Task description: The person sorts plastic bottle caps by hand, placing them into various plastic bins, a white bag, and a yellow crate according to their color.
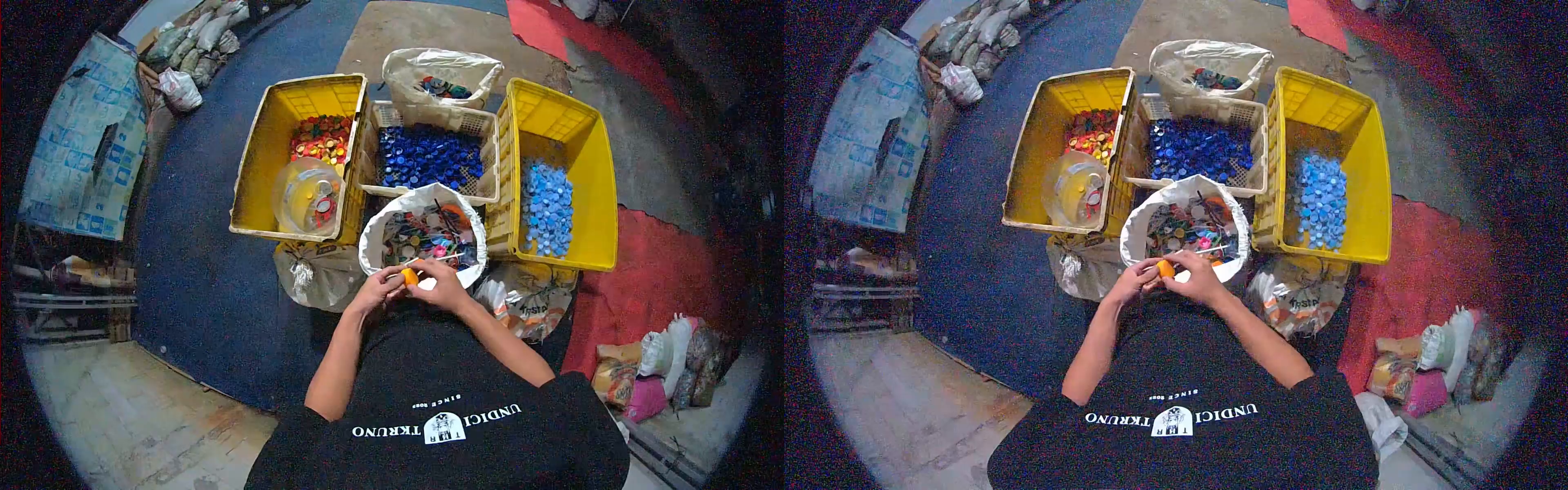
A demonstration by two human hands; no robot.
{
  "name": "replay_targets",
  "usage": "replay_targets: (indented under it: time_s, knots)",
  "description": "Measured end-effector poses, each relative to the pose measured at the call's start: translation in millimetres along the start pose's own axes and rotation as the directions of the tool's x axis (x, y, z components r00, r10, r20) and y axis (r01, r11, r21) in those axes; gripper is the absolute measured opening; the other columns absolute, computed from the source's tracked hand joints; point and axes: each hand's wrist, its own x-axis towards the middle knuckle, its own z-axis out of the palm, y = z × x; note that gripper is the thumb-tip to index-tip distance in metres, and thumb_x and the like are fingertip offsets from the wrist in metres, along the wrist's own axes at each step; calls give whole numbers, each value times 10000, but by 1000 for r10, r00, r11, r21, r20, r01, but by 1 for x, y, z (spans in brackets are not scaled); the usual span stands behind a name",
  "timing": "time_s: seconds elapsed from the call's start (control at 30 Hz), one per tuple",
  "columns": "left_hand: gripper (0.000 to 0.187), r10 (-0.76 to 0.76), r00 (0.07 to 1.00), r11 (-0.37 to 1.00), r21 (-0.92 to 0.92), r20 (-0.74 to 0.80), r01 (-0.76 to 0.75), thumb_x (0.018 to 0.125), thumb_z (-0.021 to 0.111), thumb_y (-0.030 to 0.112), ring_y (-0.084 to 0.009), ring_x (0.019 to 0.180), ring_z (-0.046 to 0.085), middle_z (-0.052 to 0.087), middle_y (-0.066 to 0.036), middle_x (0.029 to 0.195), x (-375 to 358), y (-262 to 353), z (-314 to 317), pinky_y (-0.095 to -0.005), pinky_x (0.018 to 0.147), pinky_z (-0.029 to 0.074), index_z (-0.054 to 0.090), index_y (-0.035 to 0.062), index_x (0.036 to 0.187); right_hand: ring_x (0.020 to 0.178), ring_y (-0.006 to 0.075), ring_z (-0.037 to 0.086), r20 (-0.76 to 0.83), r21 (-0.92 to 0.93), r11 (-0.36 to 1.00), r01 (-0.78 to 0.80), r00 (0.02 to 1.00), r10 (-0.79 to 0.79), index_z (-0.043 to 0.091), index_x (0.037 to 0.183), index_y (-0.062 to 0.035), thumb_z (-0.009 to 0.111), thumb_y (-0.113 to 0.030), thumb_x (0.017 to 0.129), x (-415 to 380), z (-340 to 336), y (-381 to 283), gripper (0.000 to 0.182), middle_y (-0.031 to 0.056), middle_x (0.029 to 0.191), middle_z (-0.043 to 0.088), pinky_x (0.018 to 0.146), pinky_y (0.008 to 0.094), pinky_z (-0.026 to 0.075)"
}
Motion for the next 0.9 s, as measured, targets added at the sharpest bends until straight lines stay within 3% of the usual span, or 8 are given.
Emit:
replay_targets:
  time_s: [0.13, 0.47, 0.57, 0.63, 0.7, 0.8, 0.87, 0.9]
  knots:
    - [382, -43, 999, 999, 18, 24, 43, 892, 643, 190, -70, 782, 563, 618, -33, 975, -9, 16, -17, -184, 660, 450, 558, -4, 1210, 839, 229, 643, 89, -145, 989, 18, 996, -5, 629, 1118, -68, 725, -258, 749, 15, 7, -9, 426, 112, 967, 641, 749, 327, 521]
    - [388, -84, 994, 993, 74, -73, 89, 821, 719, 153, -77, 766, 580, 635, -39, 936, -17, 35, -41, -193, 621, 441, 588, -12, 1146, 950, 280, 619, 294, -111, 994, 25, 956, 8, 613, 1171, -71, 733, -314, 763, 46, 18, -5, 489, 135, 1033, 623, 832, 367, 496]
    - [401, -25, 992, 999, -50, -121, 20, 802, 733, 121, -107, 833, 614, 642, -60, 963, -18, 34, -41, -207, 691, 487, 580, -12, 1148, 1185, 292, 516, 458, -179, 965, -193, 852, 256, 510, 1313, -84, 704, -410, 789, 57, -6, 8, 646, 178, 1273, 544, 999, 368, 405]
    - [409, 23, 980, 990, -128, -196, -49, 789, 741, 97, -138, 876, 632, 644, -79, 990, -15, 31, -50, -230, 745, 515, 576, -11, 1147, 1020, 269, 609, 304, -177, 894, -412, 841, 448, 516, 1288, -34, 630, -380, 862, 62, -26, 43, 561, 189, 1201, 591, 896, 376, 473]
    - [421, 16, 975, 993, -110, -223, -41, 793, 732, 85, -133, 853, 631, 645, -90, 1005, -14, 33, -57, -239, 746, 518, 567, -17, 1166, 988, 289, 621, 132, -424, 758, -496, 794, 594, 582, 1196, -7, 602, -418, 868, 63, -53, 53, 526, 209, 1106, 625, 852, 372, 485]
    - [476, 146, 963, 988, 83, -228, -130, 785, 741, 97, -125, 839, 626, 647, -104, 1021, -16, 44, -63, -247, 752, 515, 557, -22, 1207, 962, 304, 626, 179, -591, 639, -493, 692, 700, 602, 1158, -14, 609, -409, 859, 72, -54, 84, 496, 206, 1070, 635, 844, 372, 488]
    - [522, 136, 965, 918, 395, -225, -37, 762, 764, 136, -107, 842, 614, 652, -94, 1037, -14, 52, -68, -246, 752, 506, 570, 8, 1229, 953, 329, 630, 233, -451, 772, -448, 776, 586, 622, 1118, -35, 620, -361, 838, 76, -35, 101, 430, 206, 1055, 641, 835, 394, 492]
    - [522, 125, 967, 917, 398, -221, -27, 762, 764, 136, -107, 842, 614, 652, -94, 1037, -13, 56, -70, -246, 752, 506, 570, 8, 1229, 953, 329, 630, 230, -445, 769, -459, 772, 593, 622, 1118, -35, 620, -361, 838, 78, -23, 103, 430, 206, 1055, 641, 835, 394, 492]
